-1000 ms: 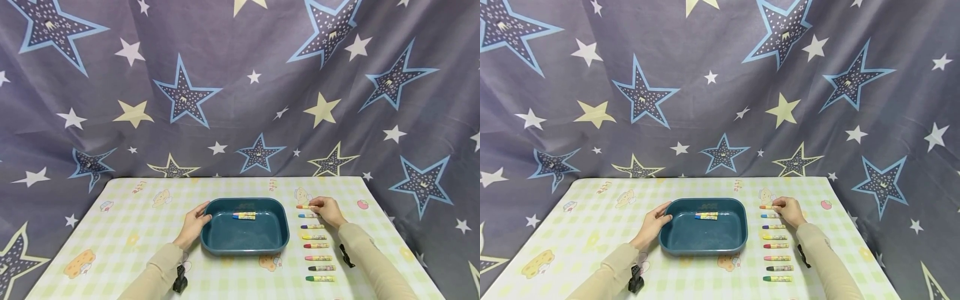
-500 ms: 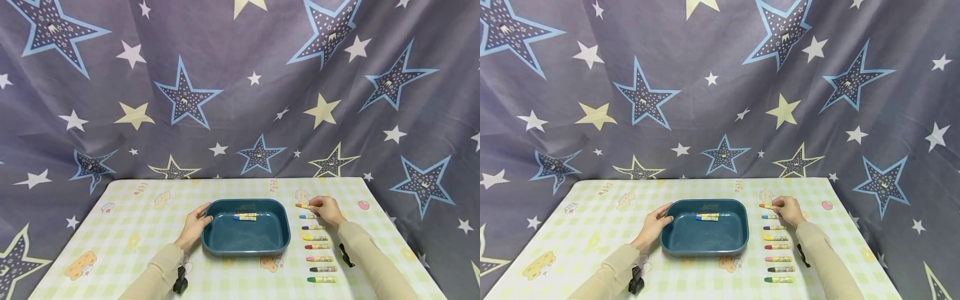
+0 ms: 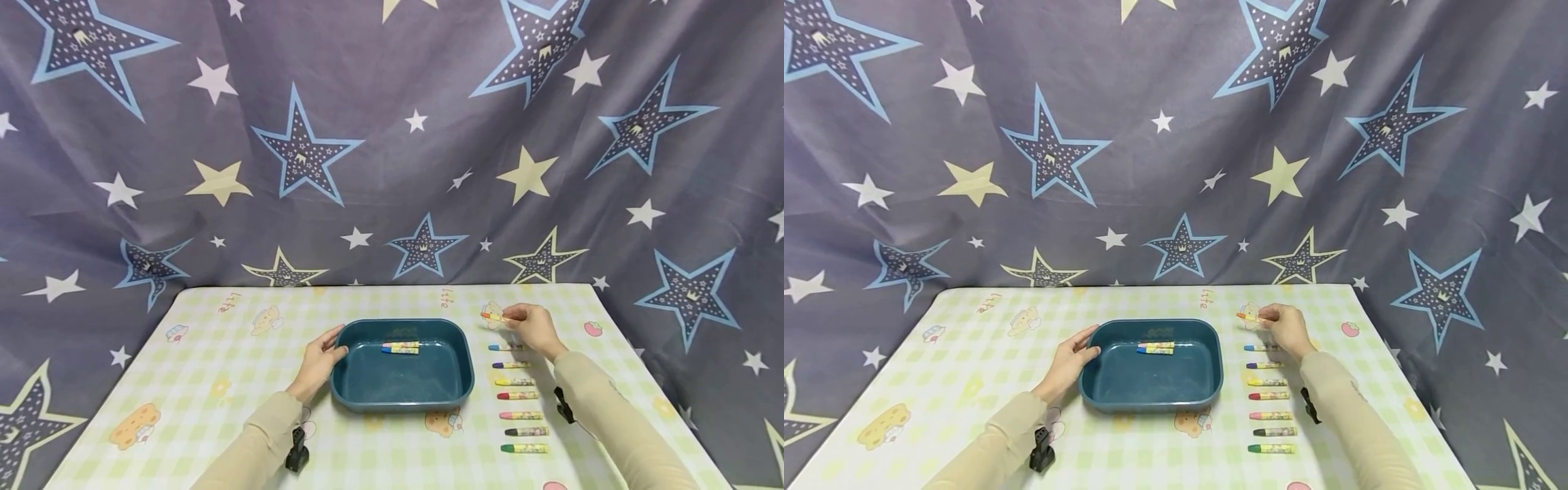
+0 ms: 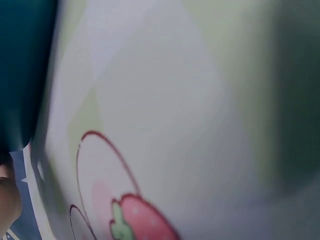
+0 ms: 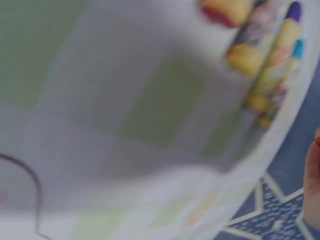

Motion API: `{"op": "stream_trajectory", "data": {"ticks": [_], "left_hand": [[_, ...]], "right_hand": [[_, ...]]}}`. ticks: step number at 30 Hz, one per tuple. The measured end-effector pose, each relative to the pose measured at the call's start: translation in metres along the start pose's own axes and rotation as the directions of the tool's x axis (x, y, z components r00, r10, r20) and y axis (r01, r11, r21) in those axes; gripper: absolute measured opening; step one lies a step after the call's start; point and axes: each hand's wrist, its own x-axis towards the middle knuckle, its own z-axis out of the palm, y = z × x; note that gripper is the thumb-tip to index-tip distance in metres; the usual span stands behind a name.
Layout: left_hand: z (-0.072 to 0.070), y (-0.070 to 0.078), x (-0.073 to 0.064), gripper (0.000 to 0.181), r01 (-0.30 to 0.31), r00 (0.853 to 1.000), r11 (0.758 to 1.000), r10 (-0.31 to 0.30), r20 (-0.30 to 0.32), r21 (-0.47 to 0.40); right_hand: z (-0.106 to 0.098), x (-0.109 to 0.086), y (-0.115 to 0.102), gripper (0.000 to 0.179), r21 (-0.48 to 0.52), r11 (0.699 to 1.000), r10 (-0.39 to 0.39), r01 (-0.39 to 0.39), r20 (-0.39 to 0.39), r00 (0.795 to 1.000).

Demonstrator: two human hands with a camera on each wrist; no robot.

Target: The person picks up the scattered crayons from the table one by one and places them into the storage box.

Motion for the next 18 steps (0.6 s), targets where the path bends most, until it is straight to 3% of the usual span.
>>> {"op": "stream_trajectory", "data": {"ticks": [6,11,18], "left_hand": [[-0.002,0.009,-0.004,0.052,0.007,1.000,1.000,-0.007,0.022,-0.011],[-0.001,-0.002,-0.001,0.052,-0.013,1.000,1.000,0.013,0.010,-0.003],[-0.002,-0.005,0.001,0.051,-0.012,1.000,1.000,0.012,-0.002,0.004]], "right_hand": [[0.001,0.000,-0.031,0.019,-0.012,0.998,-0.069,0.068,-0.047,0.997],[0.003,0.000,-0.057,0.020,0.029,0.993,-0.113,0.115,-0.048,0.992],[0.018,-0.004,-0.084,0.019,0.097,0.983,-0.153,0.155,-0.029,0.988]]}}
